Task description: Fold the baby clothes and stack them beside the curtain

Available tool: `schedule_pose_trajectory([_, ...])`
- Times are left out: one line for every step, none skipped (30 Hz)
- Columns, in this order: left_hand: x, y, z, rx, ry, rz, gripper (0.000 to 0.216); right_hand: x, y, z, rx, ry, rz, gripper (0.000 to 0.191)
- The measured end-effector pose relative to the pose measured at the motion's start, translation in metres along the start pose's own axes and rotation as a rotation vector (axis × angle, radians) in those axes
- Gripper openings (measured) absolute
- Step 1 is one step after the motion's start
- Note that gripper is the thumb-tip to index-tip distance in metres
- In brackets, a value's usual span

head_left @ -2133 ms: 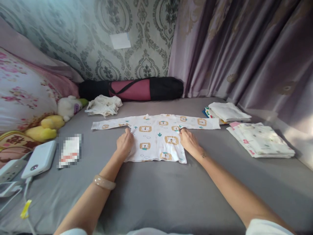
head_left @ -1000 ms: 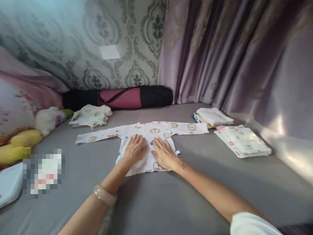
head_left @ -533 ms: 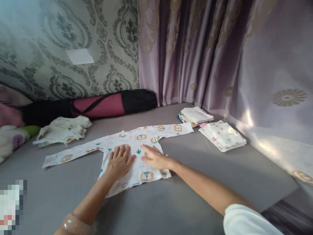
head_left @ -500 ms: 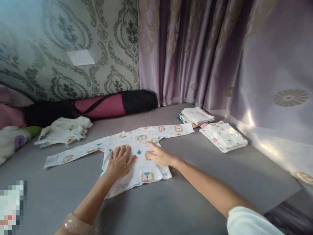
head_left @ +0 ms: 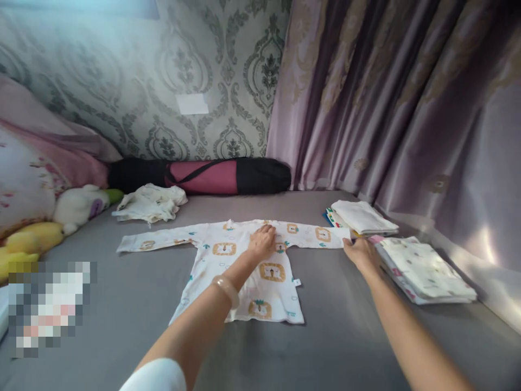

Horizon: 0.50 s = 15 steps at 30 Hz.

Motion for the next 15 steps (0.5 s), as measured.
schedule_pose_trajectory([0.006,-0.004,0.003,-0.005,-0.009,0.031,0.030,0.000,0.000,0.000,0.030,-0.001,0.026,0.049])
schedule_pose_trajectory([0.011,-0.007,0.005,-0.006,-0.011,0.056,0.031,-0.001,0.000,0.000,0.071,-0.002,0.046,0.047])
schedule_pose_trajectory([0.015,-0.010,0.005,-0.001,-0.005,0.072,0.033,-0.002,-0.001,0.000,0.126,0.002,0.055,0.041])
schedule_pose_trajectory([0.017,-0.014,0.005,0.006,0.004,0.076,0.034,-0.003,-0.001,0.000,0.195,0.013,0.057,0.034])
schedule_pose_trajectory([0.019,-0.018,0.004,0.013,0.015,0.070,0.035,-0.003,-0.001,0.000,0.279,0.026,0.053,0.025])
schedule_pose_trajectory([0.019,-0.021,0.002,0.018,0.026,0.060,0.036,-0.004,-0.001,0.000,0.379,0.035,0.040,0.018])
schedule_pose_trajectory([0.019,-0.025,0.000,0.020,0.037,0.048,0.038,-0.004,-0.001,0.000,0.494,0.033,0.020,0.015])
schedule_pose_trajectory([0.019,-0.027,-0.002,0.022,0.046,0.037,0.040,-0.003,-0.001,0.000,0.624,0.015,-0.003,0.018])
schedule_pose_trajectory([0.018,-0.029,-0.003,0.023,0.051,0.028,0.042,-0.002,0.000,0.001,0.772,-0.024,-0.019,0.022])
schedule_pose_trajectory([0.017,-0.031,-0.003,0.025,0.053,0.024,0.045,-0.001,0.002,0.002,0.921,-0.076,-0.026,0.024])
schedule_pose_trajectory([0.016,-0.032,-0.003,0.030,0.053,0.020,0.048,0.000,0.005,0.000,1.052,-0.127,-0.025,0.024])
schedule_pose_trajectory([0.016,-0.033,-0.003,0.036,0.055,0.018,0.051,0.001,0.009,-0.003,1.174,-0.171,-0.013,0.022])
schedule_pose_trajectory([0.015,-0.033,-0.003,0.045,0.058,0.016,0.054,0.002,0.016,-0.010,1.259,-0.181,0.000,0.018])
schedule_pose_trajectory([0.015,-0.034,-0.003,0.055,0.067,0.014,0.056,0.002,0.025,-0.020,1.339,-0.163,0.013,0.015])
schedule_pose_trajectory([0.015,-0.035,-0.003,0.067,0.074,0.015,0.057,0.002,0.034,-0.032,1.438,-0.123,0.032,0.013])
Point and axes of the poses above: each hand's wrist, its own x-axis towards the middle knuckle, its own y-axis out of the back of the hand, z = x × y, the point moved 10 cm from there along x, towards the middle knuckle, and after that the axes turned 5 degrees about -z, right-handed, at the moved point
